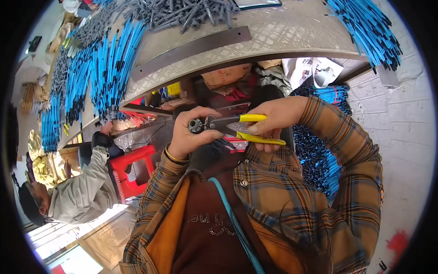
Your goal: The person bundles blue plastic strips and uses pliers to secure or trim them.
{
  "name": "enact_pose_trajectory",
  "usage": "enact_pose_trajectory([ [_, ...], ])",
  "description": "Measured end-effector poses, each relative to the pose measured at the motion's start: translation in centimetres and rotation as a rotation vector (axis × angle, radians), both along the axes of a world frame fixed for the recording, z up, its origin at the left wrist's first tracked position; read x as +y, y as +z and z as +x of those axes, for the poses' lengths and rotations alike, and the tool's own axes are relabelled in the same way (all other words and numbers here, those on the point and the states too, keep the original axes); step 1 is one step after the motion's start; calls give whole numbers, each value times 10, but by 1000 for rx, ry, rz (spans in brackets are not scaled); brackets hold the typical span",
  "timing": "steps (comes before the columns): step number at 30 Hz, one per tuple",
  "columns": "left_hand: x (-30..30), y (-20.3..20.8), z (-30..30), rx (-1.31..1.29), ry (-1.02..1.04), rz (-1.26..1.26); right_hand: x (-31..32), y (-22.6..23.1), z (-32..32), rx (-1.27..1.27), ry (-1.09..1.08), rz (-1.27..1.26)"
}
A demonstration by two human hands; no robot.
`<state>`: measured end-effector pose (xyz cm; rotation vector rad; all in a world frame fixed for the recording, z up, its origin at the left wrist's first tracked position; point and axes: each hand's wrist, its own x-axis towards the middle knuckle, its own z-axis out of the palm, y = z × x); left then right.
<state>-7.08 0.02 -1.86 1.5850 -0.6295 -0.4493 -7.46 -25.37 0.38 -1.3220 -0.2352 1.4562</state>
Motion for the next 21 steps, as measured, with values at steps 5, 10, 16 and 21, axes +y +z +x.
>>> enact_pose_trajectory([
  [5, -3, -5, 3, 51, -4, 9, -5, -5, 7, 5, 39, 36],
  [10, -2, -6, 4, -15, -26, 20, -6, -2, 8, 5, 48, 40],
  [16, -5, -2, 4, -43, -23, 18, -6, 0, 9, 6, 77, 40],
  [21, -6, -3, 2, 9, -11, -4, -6, -12, 5, -79, 78, 88],
])
